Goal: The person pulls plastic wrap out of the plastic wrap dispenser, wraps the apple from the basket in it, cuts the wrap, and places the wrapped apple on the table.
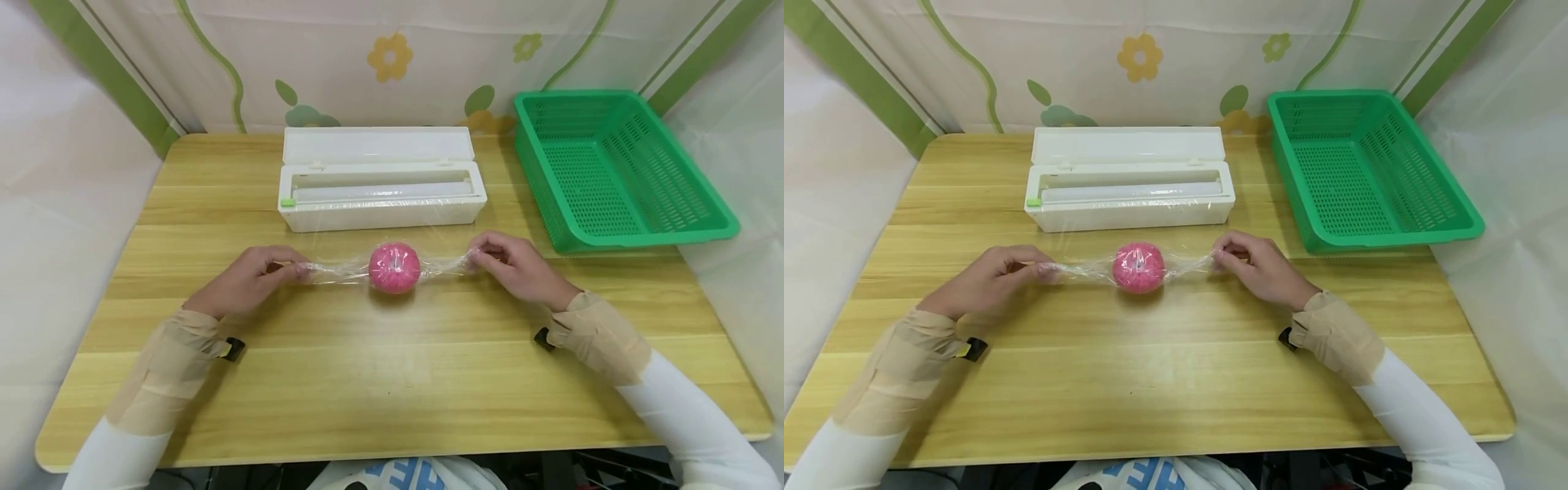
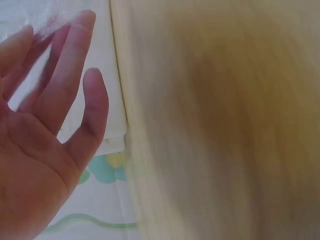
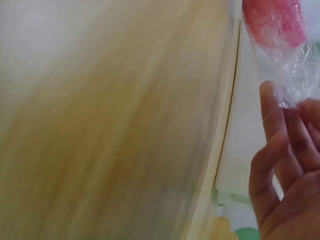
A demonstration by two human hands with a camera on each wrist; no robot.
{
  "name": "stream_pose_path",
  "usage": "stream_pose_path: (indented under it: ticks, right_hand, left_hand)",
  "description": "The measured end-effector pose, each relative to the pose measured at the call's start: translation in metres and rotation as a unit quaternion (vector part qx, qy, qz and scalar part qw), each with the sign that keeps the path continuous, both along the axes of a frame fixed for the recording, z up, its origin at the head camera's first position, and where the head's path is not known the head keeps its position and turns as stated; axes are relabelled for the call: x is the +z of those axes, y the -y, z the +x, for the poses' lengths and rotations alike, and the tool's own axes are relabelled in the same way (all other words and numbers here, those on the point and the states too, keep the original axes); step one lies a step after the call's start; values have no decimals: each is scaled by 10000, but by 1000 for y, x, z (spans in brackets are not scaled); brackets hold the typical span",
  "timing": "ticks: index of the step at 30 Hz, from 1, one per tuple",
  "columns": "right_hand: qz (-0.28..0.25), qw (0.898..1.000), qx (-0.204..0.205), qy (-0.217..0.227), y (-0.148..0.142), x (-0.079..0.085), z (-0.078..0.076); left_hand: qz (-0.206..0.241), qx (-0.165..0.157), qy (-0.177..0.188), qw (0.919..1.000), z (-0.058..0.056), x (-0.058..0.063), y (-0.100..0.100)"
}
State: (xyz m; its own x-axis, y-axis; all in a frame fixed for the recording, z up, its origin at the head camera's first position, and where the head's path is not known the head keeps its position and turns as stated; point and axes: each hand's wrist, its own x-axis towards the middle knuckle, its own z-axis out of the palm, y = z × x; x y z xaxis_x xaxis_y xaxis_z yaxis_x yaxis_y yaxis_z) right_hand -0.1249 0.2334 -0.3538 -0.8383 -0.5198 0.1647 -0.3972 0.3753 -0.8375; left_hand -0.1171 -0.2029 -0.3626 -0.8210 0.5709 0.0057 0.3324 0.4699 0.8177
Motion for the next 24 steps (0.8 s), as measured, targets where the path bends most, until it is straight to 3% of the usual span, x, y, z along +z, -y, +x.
stream_pose_path:
  ticks: [5,11,18,24]
  right_hand:
    - [-117,9981,-443,406,2,-6,-7]
    - [10,9952,-869,452,2,-23,-19]
    - [253,9863,-1517,592,8,-29,-29]
    - [580,9784,-1954,357,15,-27,-32]
  left_hand:
    - [83,195,199,9996,-6,-8,2]
    - [82,832,367,9958,-8,-12,-3]
    - [158,1572,656,9853,-9,-11,-15]
    - [-161,2200,495,9741,-9,-10,-26]
